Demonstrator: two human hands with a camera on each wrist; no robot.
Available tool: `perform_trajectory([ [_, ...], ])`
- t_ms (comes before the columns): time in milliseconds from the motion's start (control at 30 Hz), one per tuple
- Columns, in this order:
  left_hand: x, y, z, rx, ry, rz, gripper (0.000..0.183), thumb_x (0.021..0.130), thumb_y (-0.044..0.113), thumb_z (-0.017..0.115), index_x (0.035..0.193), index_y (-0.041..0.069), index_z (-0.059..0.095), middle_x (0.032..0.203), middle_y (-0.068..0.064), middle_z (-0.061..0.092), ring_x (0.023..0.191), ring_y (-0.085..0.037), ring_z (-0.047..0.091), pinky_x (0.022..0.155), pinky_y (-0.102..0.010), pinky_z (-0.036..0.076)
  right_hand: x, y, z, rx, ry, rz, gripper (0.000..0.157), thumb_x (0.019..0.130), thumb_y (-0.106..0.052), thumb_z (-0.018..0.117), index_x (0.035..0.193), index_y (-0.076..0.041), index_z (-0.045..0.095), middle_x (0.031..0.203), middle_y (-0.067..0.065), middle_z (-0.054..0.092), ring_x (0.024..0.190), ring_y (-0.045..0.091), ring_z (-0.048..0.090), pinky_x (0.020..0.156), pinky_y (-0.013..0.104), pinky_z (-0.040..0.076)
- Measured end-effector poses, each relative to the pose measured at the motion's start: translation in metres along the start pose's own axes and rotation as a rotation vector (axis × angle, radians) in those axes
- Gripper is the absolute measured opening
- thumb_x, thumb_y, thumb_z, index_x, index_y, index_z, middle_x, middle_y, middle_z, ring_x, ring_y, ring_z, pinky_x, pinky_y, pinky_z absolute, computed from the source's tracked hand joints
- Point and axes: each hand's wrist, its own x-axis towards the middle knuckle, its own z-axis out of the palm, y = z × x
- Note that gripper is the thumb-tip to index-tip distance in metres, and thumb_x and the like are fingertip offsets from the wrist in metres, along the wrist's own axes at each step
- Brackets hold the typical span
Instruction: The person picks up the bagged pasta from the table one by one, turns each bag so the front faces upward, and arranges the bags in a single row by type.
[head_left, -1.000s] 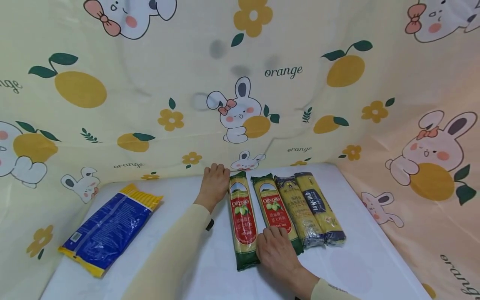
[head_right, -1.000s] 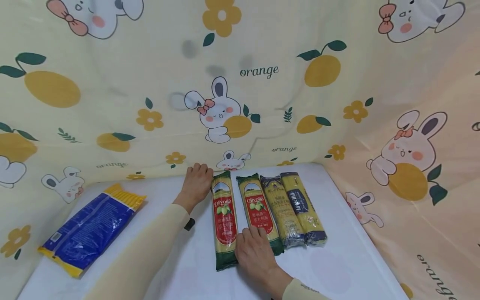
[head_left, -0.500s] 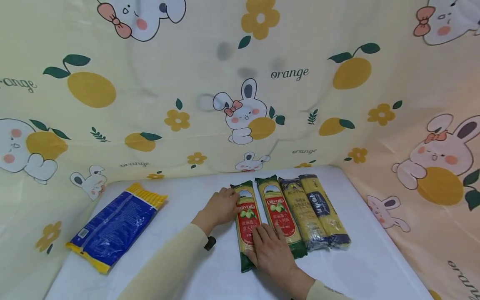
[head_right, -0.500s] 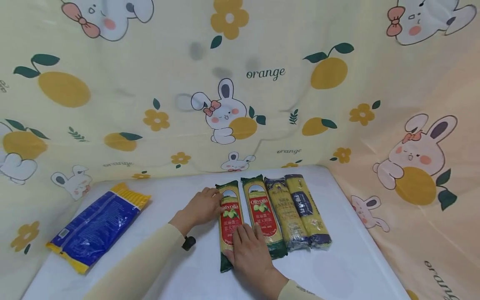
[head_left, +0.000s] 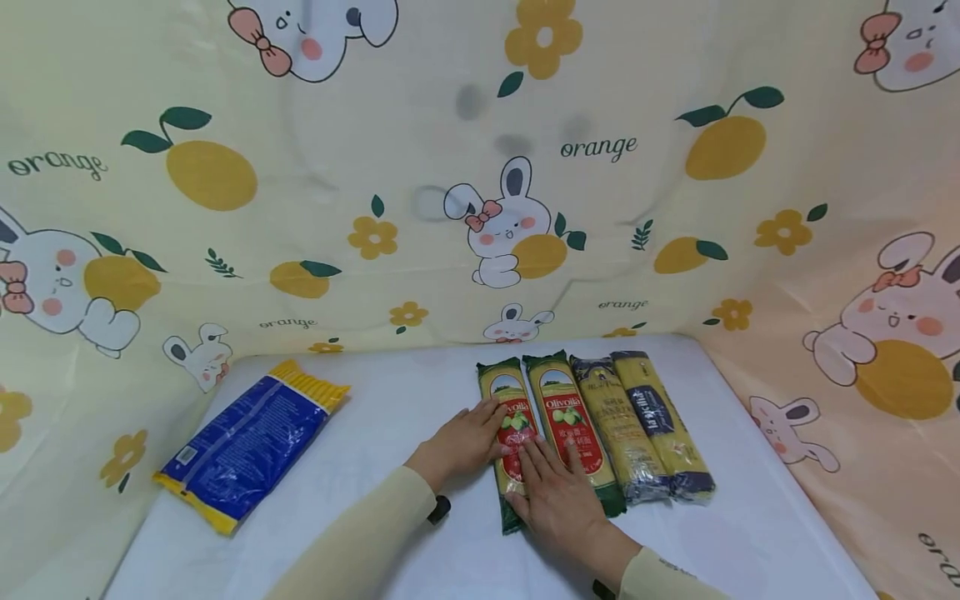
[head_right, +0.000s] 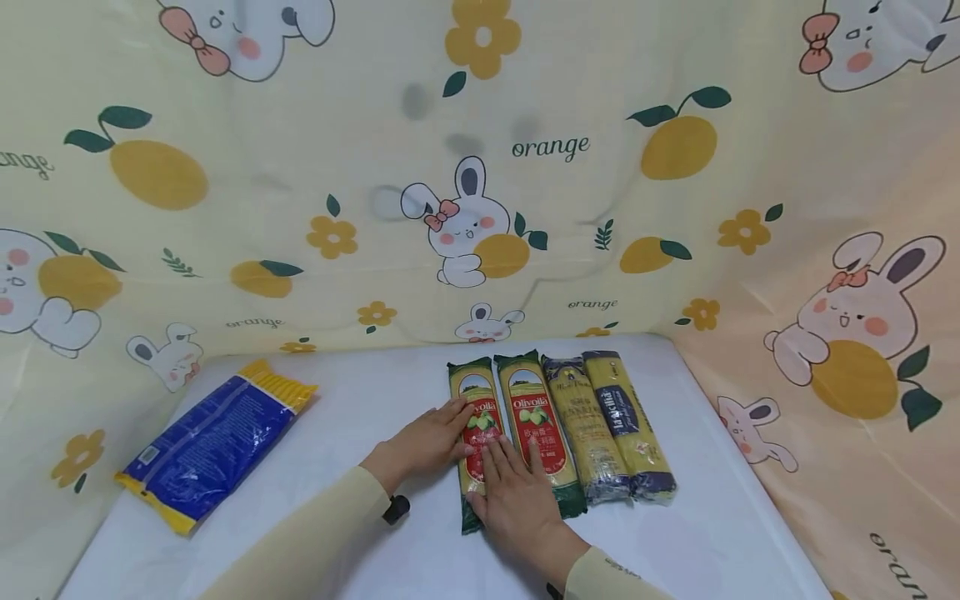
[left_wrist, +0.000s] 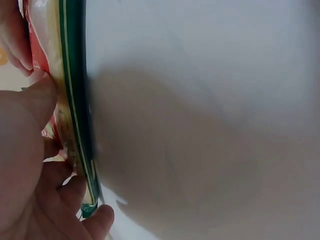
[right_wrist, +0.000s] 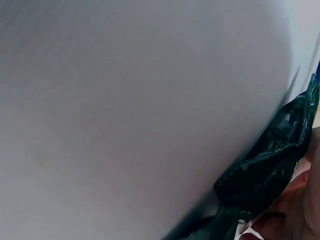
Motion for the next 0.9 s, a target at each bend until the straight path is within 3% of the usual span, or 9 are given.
perform_trajectory([
  [200, -0.005, -0.006, 0.003, -0.011, 0.029, -0.046, 0.071, 0.109, 0.053, 0.050, 0.165, 0.012, 0.036, 0.173, -0.009, 0.030, 0.161, -0.027, 0.028, 0.126, -0.051, 0.032, 0.002, 0.006, 0.003, 0.030, 0.011, -0.019, 0.071, 0.109, -0.058, 0.045, 0.158, -0.006, 0.048, 0.168, 0.010, 0.041, 0.158, 0.032, 0.034, 0.125, 0.067, 0.017],
  [333, -0.027, -0.032, -0.008, -0.013, 0.068, -0.097, 0.065, 0.110, 0.047, 0.053, 0.164, 0.012, 0.039, 0.171, -0.010, 0.035, 0.159, -0.029, 0.032, 0.126, -0.054, 0.030, 0.001, 0.006, 0.003, 0.034, 0.003, -0.011, 0.071, 0.109, -0.057, 0.044, 0.159, -0.007, 0.046, 0.168, 0.011, 0.040, 0.158, 0.033, 0.033, 0.126, 0.066, 0.017],
  [467, -0.063, -0.081, -0.025, 0.022, 0.152, -0.178, 0.056, 0.112, 0.039, 0.052, 0.160, 0.012, 0.045, 0.166, -0.013, 0.043, 0.156, -0.032, 0.038, 0.125, -0.055, 0.031, 0.001, 0.006, 0.003, 0.040, -0.019, -0.007, 0.072, 0.110, -0.057, 0.042, 0.161, -0.006, 0.043, 0.170, 0.011, 0.037, 0.159, 0.033, 0.031, 0.127, 0.066, 0.015],
  [633, -0.118, -0.153, -0.039, 0.083, 0.294, -0.277, 0.048, 0.110, 0.027, 0.055, 0.151, 0.003, 0.054, 0.155, -0.023, 0.053, 0.148, -0.042, 0.046, 0.122, -0.060, 0.035, 0.001, 0.007, 0.003, 0.048, -0.012, -0.011, 0.071, 0.109, -0.056, 0.045, 0.160, -0.006, 0.044, 0.169, 0.012, 0.038, 0.159, 0.034, 0.031, 0.126, 0.066, 0.016],
  [767, -0.166, -0.202, -0.041, 0.138, 0.318, -0.378, 0.048, 0.110, 0.024, 0.056, 0.149, -0.003, 0.054, 0.152, -0.028, 0.053, 0.145, -0.048, 0.046, 0.120, -0.063, 0.034, 0.000, 0.008, 0.006, 0.054, 0.022, -0.025, 0.070, 0.109, -0.054, 0.048, 0.159, -0.004, 0.046, 0.168, 0.013, 0.040, 0.158, 0.034, 0.034, 0.126, 0.067, 0.017],
  [900, -0.209, -0.236, -0.032, 0.184, 0.312, -0.443, 0.052, 0.110, 0.025, 0.055, 0.150, -0.007, 0.049, 0.152, -0.034, 0.049, 0.144, -0.052, 0.043, 0.119, -0.067, 0.033, 0.002, 0.006, 0.007, 0.068, 0.005, -0.026, 0.071, 0.110, -0.054, 0.045, 0.160, -0.005, 0.044, 0.169, 0.012, 0.038, 0.159, 0.033, 0.032, 0.126, 0.066, 0.016],
])
